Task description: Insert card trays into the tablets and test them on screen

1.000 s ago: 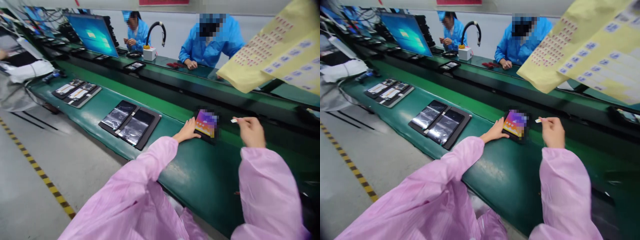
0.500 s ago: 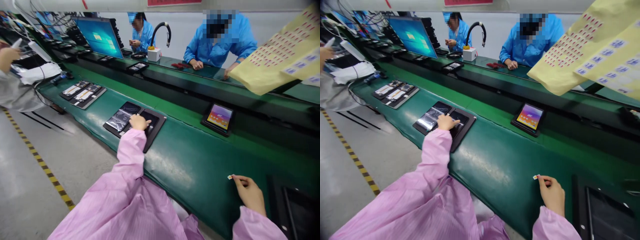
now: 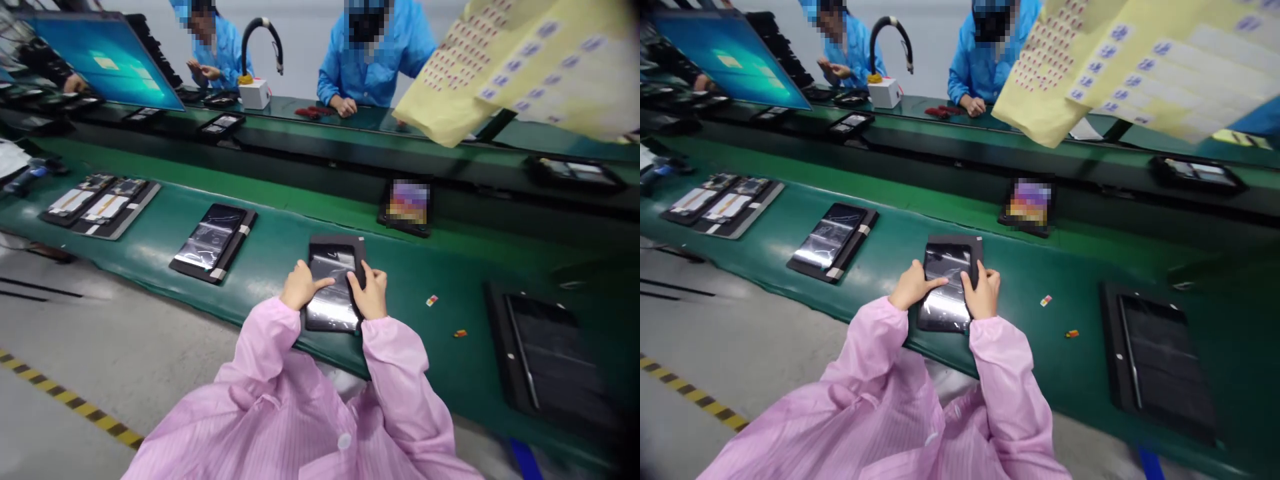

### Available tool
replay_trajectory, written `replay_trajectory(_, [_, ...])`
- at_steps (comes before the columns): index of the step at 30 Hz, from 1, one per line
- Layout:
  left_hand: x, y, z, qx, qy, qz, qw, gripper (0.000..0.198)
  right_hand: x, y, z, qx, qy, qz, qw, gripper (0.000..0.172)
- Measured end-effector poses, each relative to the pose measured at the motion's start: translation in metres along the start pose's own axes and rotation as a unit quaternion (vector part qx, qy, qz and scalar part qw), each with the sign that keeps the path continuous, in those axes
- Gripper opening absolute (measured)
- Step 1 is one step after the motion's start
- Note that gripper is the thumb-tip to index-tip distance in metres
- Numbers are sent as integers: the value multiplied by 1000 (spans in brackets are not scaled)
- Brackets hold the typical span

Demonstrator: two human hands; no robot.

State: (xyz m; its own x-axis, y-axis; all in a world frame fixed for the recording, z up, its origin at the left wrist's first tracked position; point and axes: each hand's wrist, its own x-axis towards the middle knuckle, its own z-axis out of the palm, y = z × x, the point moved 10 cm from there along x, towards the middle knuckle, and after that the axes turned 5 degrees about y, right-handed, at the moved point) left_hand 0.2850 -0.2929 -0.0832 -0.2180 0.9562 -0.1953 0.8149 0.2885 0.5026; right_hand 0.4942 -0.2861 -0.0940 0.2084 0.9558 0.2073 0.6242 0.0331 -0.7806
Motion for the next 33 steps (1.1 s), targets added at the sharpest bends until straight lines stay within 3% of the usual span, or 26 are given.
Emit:
replay_trajectory(3, [-20, 28, 13, -2, 32, 49, 998, 64, -12, 23, -35, -3, 19, 16, 1000, 65])
replay_trajectory(7, [-31, 46, 1, -18, 113, 86, 990, 62, -19, 28, -50, 5, 17, 25, 1000, 61])
replay_trajectory(9, [-31, 49, 0, -76, 112, 91, 987, 60, -16, 26, -51, 24, 22, 26, 999, 65])
replay_trajectory(11, [-29, 48, 5, -178, 76, 88, 977, 55, -13, 20, -52, 64, 29, 20, 997, 63])
replay_trajectory(14, [-27, 52, 17, -345, 16, 82, 935, 50, -12, 9, -54, 153, 16, 15, 988, 59])
replay_trajectory(18, [-27, 66, 12, -465, 14, 94, 880, 51, -18, -13, -53, 291, -51, 21, 955, 70])
replay_trajectory(21, [-24, 81, -6, -547, 26, 127, 827, 42, -15, -35, -65, 294, -70, -31, 953, 82])
replay_trajectory(24, [-14, 94, -37, -625, 49, 185, 757, 34, -8, -52, -66, 256, -107, -90, 957, 102])
replay_trajectory(25, [-9, 100, -47, -632, 45, 206, 746, 34, -6, -54, -63, 247, -121, -102, 956, 108])
replay_trajectory(27, [1, 113, -64, -611, 23, 242, 753, 35, -2, -55, -57, 235, -131, -115, 956, 117])
replay_trajectory(33, [16, 143, -94, -477, -4, 276, 834, 36, -18, -43, -46, 213, -131, -120, 961, 128])
